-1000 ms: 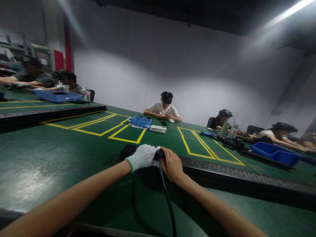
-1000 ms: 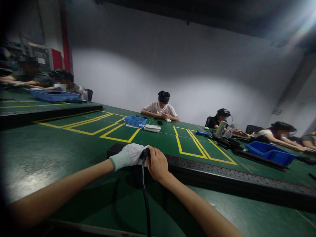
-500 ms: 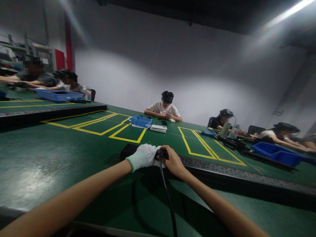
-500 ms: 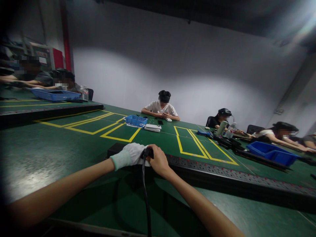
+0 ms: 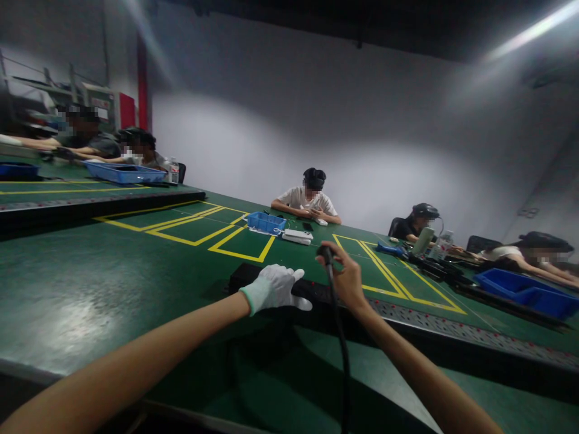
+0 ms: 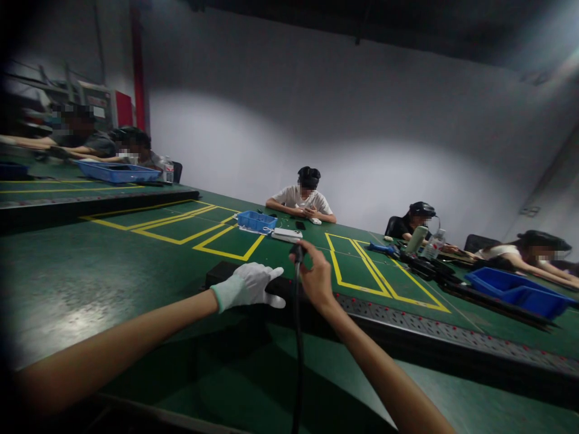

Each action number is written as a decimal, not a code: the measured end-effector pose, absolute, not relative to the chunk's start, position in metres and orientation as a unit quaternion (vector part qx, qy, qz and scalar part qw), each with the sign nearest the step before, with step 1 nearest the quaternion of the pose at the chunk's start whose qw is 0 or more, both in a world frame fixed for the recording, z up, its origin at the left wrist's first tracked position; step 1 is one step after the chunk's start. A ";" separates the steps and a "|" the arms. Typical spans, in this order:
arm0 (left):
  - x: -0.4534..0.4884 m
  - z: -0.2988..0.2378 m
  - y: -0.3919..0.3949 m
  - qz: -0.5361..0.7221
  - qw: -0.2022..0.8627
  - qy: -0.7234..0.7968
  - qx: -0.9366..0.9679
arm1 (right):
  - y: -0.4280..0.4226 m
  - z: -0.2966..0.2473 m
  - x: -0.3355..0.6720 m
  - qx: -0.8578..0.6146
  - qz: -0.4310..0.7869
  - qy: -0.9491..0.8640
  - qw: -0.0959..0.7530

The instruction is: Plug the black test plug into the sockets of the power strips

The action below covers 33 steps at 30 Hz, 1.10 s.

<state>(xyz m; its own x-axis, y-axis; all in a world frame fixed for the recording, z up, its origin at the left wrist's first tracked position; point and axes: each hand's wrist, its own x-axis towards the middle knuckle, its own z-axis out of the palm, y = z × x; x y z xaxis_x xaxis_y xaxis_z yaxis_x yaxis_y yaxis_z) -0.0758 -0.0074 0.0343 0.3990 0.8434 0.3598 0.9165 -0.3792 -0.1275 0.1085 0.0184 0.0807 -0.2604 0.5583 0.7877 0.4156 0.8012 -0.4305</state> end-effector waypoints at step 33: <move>-0.136 0.030 -0.011 -0.143 0.140 -0.491 -0.848 | 0.011 0.049 0.057 -0.327 -0.035 -0.897 0.294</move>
<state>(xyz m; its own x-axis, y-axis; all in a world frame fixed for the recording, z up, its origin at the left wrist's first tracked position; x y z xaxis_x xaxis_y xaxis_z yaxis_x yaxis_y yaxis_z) -0.1356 -0.0107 0.0299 0.4763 0.7926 0.3806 0.8730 -0.4778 -0.0974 0.0575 0.0105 0.0495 -0.6130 0.5674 0.5497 0.6081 0.7831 -0.1303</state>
